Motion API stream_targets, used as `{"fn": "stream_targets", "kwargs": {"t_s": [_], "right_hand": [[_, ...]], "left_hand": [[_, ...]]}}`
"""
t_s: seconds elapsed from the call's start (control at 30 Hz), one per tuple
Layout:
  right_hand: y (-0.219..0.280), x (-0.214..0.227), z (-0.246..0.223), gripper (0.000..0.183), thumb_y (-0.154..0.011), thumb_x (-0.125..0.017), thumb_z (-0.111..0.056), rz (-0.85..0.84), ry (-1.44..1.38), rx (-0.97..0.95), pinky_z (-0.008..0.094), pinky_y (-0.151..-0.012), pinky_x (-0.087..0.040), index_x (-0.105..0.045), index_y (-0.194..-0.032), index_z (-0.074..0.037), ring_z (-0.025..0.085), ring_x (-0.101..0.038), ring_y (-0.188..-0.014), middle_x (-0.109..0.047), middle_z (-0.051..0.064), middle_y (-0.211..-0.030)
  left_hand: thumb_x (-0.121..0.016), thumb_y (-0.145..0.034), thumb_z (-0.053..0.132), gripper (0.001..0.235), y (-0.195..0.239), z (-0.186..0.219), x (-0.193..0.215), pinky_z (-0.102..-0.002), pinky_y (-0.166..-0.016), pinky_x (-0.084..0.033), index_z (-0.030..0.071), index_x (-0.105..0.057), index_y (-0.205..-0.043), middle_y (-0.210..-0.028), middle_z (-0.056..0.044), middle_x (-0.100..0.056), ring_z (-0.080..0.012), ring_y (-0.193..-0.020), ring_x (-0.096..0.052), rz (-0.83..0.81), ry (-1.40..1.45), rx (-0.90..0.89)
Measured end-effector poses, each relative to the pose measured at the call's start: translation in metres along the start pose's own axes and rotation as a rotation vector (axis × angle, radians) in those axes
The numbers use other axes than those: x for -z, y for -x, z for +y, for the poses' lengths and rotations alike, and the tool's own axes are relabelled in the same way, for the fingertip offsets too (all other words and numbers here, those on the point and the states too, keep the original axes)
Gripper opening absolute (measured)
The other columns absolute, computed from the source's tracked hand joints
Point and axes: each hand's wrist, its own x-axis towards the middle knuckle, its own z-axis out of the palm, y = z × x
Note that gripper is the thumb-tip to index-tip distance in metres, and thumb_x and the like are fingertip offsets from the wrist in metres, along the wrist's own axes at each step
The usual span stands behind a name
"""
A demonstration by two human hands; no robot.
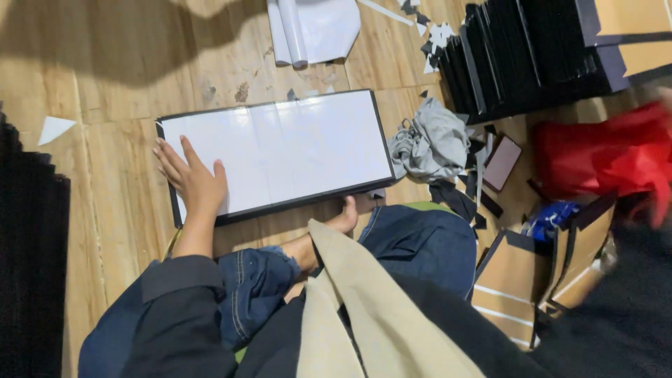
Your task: The person sits on the floor and assembles photo frames by placing white paper sheets into black frames. They wipe the surface of the paper with a grey cloth, flip the frames over, and repeat the process with additional frames and paper sheets.
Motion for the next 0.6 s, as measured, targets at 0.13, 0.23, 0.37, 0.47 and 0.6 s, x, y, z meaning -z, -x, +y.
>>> {"fn": "stream_targets", "kwargs": {"t_s": [0.13,0.23,0.37,0.47,0.6], "right_hand": [[-0.032,-0.120,0.141,0.048,-0.096,-0.079,-0.017,0.153,0.287,0.090,0.050,-0.074,-0.043,-0.049,-0.129,0.002,0.044,-0.053,-0.097,-0.054,0.028,-0.116],[-0.058,-0.167,0.128,0.034,-0.092,-0.076,-0.023,0.225,0.390,0.193,0.044,-0.062,-0.046,-0.059,-0.115,-0.004,0.036,-0.061,-0.080,-0.063,0.020,-0.100],[-0.023,-0.162,0.057,0.039,-0.088,-0.074,-0.022,0.126,0.010,0.419,0.043,-0.072,-0.047,-0.057,-0.119,-0.004,0.035,-0.060,-0.091,-0.061,0.017,-0.107],[0.002,-0.142,0.006,0.044,-0.086,-0.073,-0.021,0.070,-0.247,0.548,0.042,-0.079,-0.048,-0.056,-0.122,-0.004,0.034,-0.058,-0.099,-0.060,0.015,-0.112],[0.044,-0.094,-0.180,0.049,-0.083,-0.072,-0.021,0.029,-0.498,0.667,0.042,-0.086,-0.048,-0.054,-0.125,-0.004,0.034,-0.057,-0.107,-0.059,0.014,-0.118]], "left_hand": [[-0.057,-0.090,0.019,0.071,-0.002,-0.014,-0.002,-0.056,-0.113,-0.003,0.002,-0.021,-0.148,-0.148,-0.026,0.006,-0.0410,-0.138,0.009,0.070,0.071,-0.110],[-0.062,-0.087,0.017,0.069,-0.018,-0.034,-0.013,-0.049,-0.115,-0.007,0.005,-0.027,-0.145,-0.149,-0.026,-0.003,-0.0401,-0.140,0.001,0.193,0.191,-0.137],[-0.065,-0.090,0.009,0.059,-0.029,-0.022,0.000,-0.047,-0.114,-0.022,0.010,-0.037,-0.142,-0.145,-0.022,-0.026,-0.0372,-0.137,-0.023,0.295,0.520,-0.102],[-0.056,-0.097,0.027,0.052,-0.031,-0.010,-0.001,-0.044,-0.097,-0.044,0.017,-0.031,-0.141,-0.126,-0.014,-0.054,-0.0234,-0.113,-0.055,-0.024,1.208,0.037],[-0.047,-0.091,0.055,0.063,-0.011,0.032,0.053,-0.051,-0.091,-0.050,0.015,-0.038,-0.139,-0.127,-0.023,-0.055,-0.0400,-0.116,-0.057,-0.392,1.469,0.153]]}}
